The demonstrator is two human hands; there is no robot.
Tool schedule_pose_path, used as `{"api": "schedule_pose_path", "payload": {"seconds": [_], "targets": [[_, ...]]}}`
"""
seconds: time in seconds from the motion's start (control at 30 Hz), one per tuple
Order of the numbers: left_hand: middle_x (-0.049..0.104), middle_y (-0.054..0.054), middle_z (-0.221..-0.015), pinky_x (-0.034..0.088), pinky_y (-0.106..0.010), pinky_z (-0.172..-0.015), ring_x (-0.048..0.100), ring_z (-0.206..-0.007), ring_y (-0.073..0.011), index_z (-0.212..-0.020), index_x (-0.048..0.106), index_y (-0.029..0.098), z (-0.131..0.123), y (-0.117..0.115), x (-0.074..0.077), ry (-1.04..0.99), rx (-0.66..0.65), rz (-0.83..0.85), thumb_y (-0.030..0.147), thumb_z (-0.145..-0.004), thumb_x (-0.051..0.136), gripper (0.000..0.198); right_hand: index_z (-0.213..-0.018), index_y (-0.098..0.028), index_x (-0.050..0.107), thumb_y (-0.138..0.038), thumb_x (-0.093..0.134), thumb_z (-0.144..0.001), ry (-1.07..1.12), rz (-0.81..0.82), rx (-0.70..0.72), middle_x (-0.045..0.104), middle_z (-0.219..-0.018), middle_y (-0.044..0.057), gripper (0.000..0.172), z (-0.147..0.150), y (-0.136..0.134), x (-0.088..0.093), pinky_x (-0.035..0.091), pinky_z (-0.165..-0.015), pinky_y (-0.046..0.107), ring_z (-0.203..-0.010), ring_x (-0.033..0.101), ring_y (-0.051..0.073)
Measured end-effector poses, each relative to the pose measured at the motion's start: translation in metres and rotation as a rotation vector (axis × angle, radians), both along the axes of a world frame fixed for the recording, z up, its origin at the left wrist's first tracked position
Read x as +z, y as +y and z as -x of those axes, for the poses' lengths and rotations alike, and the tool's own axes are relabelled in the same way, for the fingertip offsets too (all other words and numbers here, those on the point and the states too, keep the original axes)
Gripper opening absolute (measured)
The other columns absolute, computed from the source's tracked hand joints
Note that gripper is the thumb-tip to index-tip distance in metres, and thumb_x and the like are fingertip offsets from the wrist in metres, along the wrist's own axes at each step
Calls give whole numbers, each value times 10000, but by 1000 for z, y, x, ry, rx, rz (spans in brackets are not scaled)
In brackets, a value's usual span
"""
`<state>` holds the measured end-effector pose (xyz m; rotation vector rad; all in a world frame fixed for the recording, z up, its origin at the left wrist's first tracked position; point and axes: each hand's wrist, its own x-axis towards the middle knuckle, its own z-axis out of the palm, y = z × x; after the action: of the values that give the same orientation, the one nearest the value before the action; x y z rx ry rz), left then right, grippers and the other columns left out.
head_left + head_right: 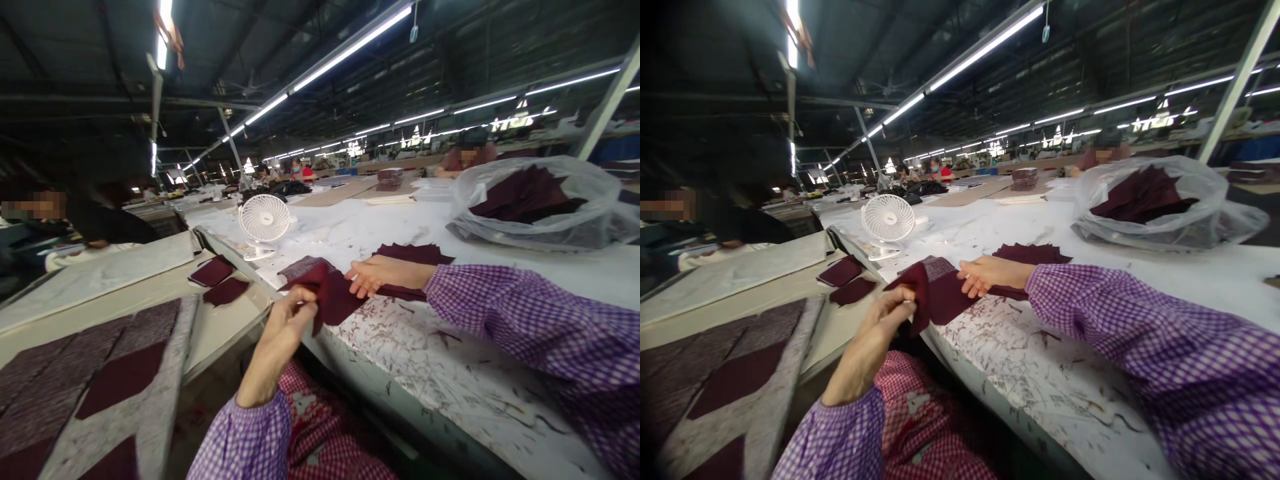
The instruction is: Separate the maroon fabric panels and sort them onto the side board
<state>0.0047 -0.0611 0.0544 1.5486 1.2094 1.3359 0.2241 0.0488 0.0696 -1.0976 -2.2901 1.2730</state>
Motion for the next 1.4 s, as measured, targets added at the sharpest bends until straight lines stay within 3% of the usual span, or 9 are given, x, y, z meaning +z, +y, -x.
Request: {"api": "schedule_pose_path", "payload": {"seconds": [0.13, 0.33, 0.4, 0.57, 0.73, 0.83, 1.1, 1.27, 1.4], "targets": [[572, -27, -886, 413, -256, -743, 521, -807, -133, -694, 511, 166, -39, -19, -6, 291, -296, -126, 121, -744, 472, 78, -1213, -98, 504, -698, 227, -857, 100, 372, -66, 647, -960, 153, 751, -26, -15, 8, 529, -619, 320, -728, 631, 190], [603, -31, -954, 420, -295, -845, 542, -910, -162, -740, 527, 185, -58, -33, -14, 466, -418, -200, 73, -752, 485, 120, -1263, -123, 473, -402, 649, -751, -45, 126, -23, 637, -884, 57, 609, -45, -25, -1, 455, -607, 239, -700, 568, 129], [607, -34, -978, 426, -293, -855, 550, -920, -160, -777, 548, 187, -56, -29, -13, 430, -384, -213, 129, -799, 496, 81, -1239, -114, 483, -290, 674, -709, -36, 77, 25, 624, -822, 27, 590, -45, -25, -4, 440, -644, 243, -697, 557, 120], [596, -74, -1080, 397, -365, -918, 510, -1030, -208, -1064, 564, 172, -53, 4, -10, 528, -31, -294, 211, -841, 511, 232, -1170, -124, 516, -229, 645, -699, 26, 54, 66, 603, -826, 15, 500, -38, -29, 0, 435, -694, 259, -720, 559, 115], [640, -19, -823, 430, -334, -798, 550, -861, -200, -977, 617, 195, -71, 33, -20, 719, -96, -183, 239, -778, 621, 204, -1028, -128, 586, -180, 602, -709, -68, -143, 97, 626, -843, 26, 324, -33, -30, -2, 433, -707, 270, -757, 571, 136], [616, -49, -912, 416, -341, -827, 522, -915, -213, -939, 628, 190, -82, 37, -26, 783, -56, -218, 239, -771, 626, 176, -1017, -127, 583, -190, 589, -725, -33, -171, 81, 632, -884, 38, 299, -36, -28, -7, 438, -737, 281, -801, 580, 146], [578, -44, -816, 429, -286, -749, 549, -778, -160, -775, 628, 162, -68, 43, -19, 510, 105, -255, 272, -862, 484, 202, -1091, -141, 545, -224, 644, -709, 145, -22, 43, 587, -906, 19, 404, -44, -20, -10, 434, -758, 275, -809, 556, 118], [620, -10, -752, 426, -245, -639, 557, -674, -130, -876, 649, 177, -60, 46, -9, 391, -139, -138, 396, -800, 579, 243, -1104, -146, 557, -246, 625, -745, 158, -32, 97, 595, -888, 12, 379, -40, -27, 3, 437, -719, 259, -777, 544, 105], [620, 7, -668, 415, -196, -550, 540, -573, -85, -903, 630, 145, -60, 35, 7, 60, -331, 19, 374, -736, 662, 286, -1102, -166, 571, -303, 610, -774, 189, -23, 76, 610, -900, 21, 358, -37, -48, 33, 441, -650, 230, -755, 550, 103]]}}
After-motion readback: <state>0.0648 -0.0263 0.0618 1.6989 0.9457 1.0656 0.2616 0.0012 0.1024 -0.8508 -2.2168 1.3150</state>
